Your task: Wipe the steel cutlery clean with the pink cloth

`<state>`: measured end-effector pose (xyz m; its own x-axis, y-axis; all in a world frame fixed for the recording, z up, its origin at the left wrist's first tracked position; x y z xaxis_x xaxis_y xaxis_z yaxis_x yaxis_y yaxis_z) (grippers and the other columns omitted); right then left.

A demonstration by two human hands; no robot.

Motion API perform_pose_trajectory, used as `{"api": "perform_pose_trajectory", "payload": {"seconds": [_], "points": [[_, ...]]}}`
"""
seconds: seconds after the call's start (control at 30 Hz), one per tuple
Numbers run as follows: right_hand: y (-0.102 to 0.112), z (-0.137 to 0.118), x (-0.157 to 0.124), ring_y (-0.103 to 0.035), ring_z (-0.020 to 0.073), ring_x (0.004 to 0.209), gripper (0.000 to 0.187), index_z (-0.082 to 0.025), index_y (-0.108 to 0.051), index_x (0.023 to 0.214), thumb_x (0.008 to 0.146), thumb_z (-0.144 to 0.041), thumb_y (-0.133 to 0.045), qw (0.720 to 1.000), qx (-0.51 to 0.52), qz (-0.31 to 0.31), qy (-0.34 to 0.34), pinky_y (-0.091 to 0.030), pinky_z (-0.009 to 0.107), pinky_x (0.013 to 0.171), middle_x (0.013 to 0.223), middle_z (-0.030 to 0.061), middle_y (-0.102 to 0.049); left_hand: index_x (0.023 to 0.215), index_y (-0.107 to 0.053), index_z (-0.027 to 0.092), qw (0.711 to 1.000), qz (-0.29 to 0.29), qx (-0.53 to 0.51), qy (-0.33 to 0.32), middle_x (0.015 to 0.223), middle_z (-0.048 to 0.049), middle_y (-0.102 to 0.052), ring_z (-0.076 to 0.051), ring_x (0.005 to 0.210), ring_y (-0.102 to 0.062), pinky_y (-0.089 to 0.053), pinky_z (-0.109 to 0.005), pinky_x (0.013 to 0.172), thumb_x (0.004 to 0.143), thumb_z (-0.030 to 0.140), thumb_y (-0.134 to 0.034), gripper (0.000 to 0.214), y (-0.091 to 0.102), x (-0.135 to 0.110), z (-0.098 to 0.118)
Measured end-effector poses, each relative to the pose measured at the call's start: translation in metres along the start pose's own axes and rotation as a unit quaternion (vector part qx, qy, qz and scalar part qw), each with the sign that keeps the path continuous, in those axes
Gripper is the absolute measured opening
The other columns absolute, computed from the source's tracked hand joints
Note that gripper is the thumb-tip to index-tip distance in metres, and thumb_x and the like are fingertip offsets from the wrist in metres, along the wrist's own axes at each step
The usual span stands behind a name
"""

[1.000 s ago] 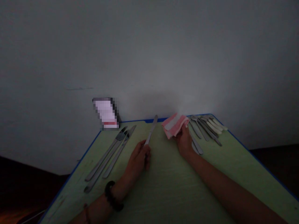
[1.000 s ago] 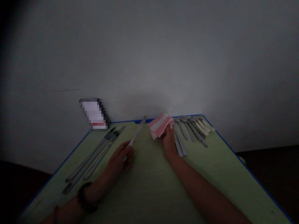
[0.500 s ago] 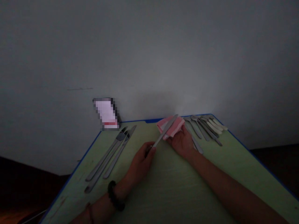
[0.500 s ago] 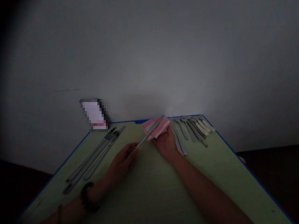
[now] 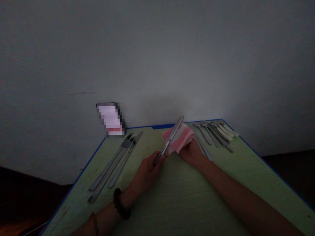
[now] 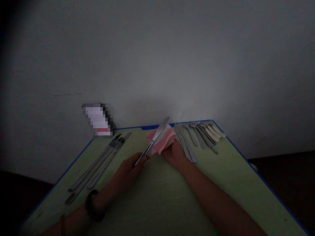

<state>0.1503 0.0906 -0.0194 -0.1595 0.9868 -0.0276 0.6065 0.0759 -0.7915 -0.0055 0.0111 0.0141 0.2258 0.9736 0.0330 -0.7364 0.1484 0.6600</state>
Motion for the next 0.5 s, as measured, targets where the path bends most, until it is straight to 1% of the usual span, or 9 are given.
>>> {"api": "perform_pose_trajectory", "payload": {"seconds": [0.1, 0.23, 0.3, 0.37, 0.43, 0.5], "points": [[0.001, 0.003, -0.002, -0.062, 0.0161, 0.081, 0.020, -0.020, -0.063, 0.081, 0.084, -0.026, -0.044, 0.999, -0.019, -0.011, -0.029, -0.050, 0.032, 0.082, 0.080, 0.0015, -0.068, 0.091, -0.059, 0.018, 1.000, -0.005, 0.011, -0.003, 0.077, -0.0015, -0.065, -0.017, 0.071, -0.061, -0.045, -0.025, 0.063, 0.091, 0.042, -0.034, 0.035, -0.001, -0.002, 0.000], [-0.002, 0.005, -0.010, -0.060, 0.0141, 0.072, 0.016, -0.016, -0.064, 0.079, 0.081, -0.029, -0.054, 0.994, -0.074, -0.058, -0.060, -0.049, 0.028, 0.076, 0.074, 0.0019, -0.066, 0.093, -0.058, 0.019, 1.000, -0.010, 0.013, -0.013, 0.082, -0.0021, -0.066, -0.017, 0.073, -0.061, -0.045, -0.025, 0.066, 0.091, 0.043, -0.034, 0.034, -0.002, -0.002, -0.001], [-0.003, 0.005, -0.011, -0.058, 0.0129, 0.068, 0.016, -0.015, -0.064, 0.081, 0.079, -0.030, -0.059, 0.993, -0.080, -0.060, -0.057, -0.048, 0.027, 0.072, 0.074, 0.0018, -0.066, 0.094, -0.057, 0.019, 0.999, -0.017, 0.023, -0.019, 0.082, -0.0023, -0.066, -0.017, 0.073, -0.061, -0.044, -0.025, 0.066, 0.092, 0.041, -0.033, 0.033, -0.003, -0.003, -0.003], [-0.002, 0.005, -0.010, -0.057, 0.0117, 0.067, 0.016, -0.016, -0.064, 0.083, 0.078, -0.031, -0.060, 0.996, -0.060, -0.043, -0.044, -0.048, 0.026, 0.071, 0.076, 0.0005, -0.066, 0.093, -0.056, 0.019, 0.999, -0.025, 0.039, -0.020, 0.080, -0.0023, -0.065, -0.017, 0.072, -0.061, -0.043, -0.026, 0.065, 0.092, 0.041, -0.033, 0.032, -0.005, -0.003, -0.004], [0.000, 0.006, -0.006, -0.057, 0.0110, 0.069, 0.013, -0.019, -0.062, 0.085, 0.079, -0.030, -0.059, 0.999, -0.031, -0.027, -0.021, -0.048, 0.026, 0.073, 0.077, -0.0016, -0.065, 0.091, -0.056, 0.019, 0.998, -0.028, 0.053, -0.014, 0.075, -0.0016, -0.064, -0.017, 0.068, -0.060, -0.043, -0.025, 0.063, 0.092, 0.042, -0.032, 0.033, -0.006, -0.004, -0.005], [0.002, 0.007, -0.003, -0.058, 0.0111, 0.071, 0.012, -0.022, -0.062, 0.088, 0.079, -0.028, -0.058, 0.999, -0.028, -0.026, 0.001, -0.049, 0.027, 0.076, 0.079, -0.0028, -0.065, 0.090, -0.056, 0.019, 0.998, -0.025, 0.056, -0.005, 0.073, -0.0012, -0.063, -0.016, 0.067, -0.060, -0.042, -0.025, 0.061, 0.092, 0.043, -0.032, 0.034, -0.006, -0.004, -0.005]]}}
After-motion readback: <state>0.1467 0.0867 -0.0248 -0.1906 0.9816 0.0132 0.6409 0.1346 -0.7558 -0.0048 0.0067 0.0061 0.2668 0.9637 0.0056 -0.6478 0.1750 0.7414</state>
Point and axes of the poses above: each hand's wrist, its own x-axis towards the middle knuckle, its own y-axis out of the back of the hand, z = x × y, the point moved 2 cm from there along x, towards the middle knuckle
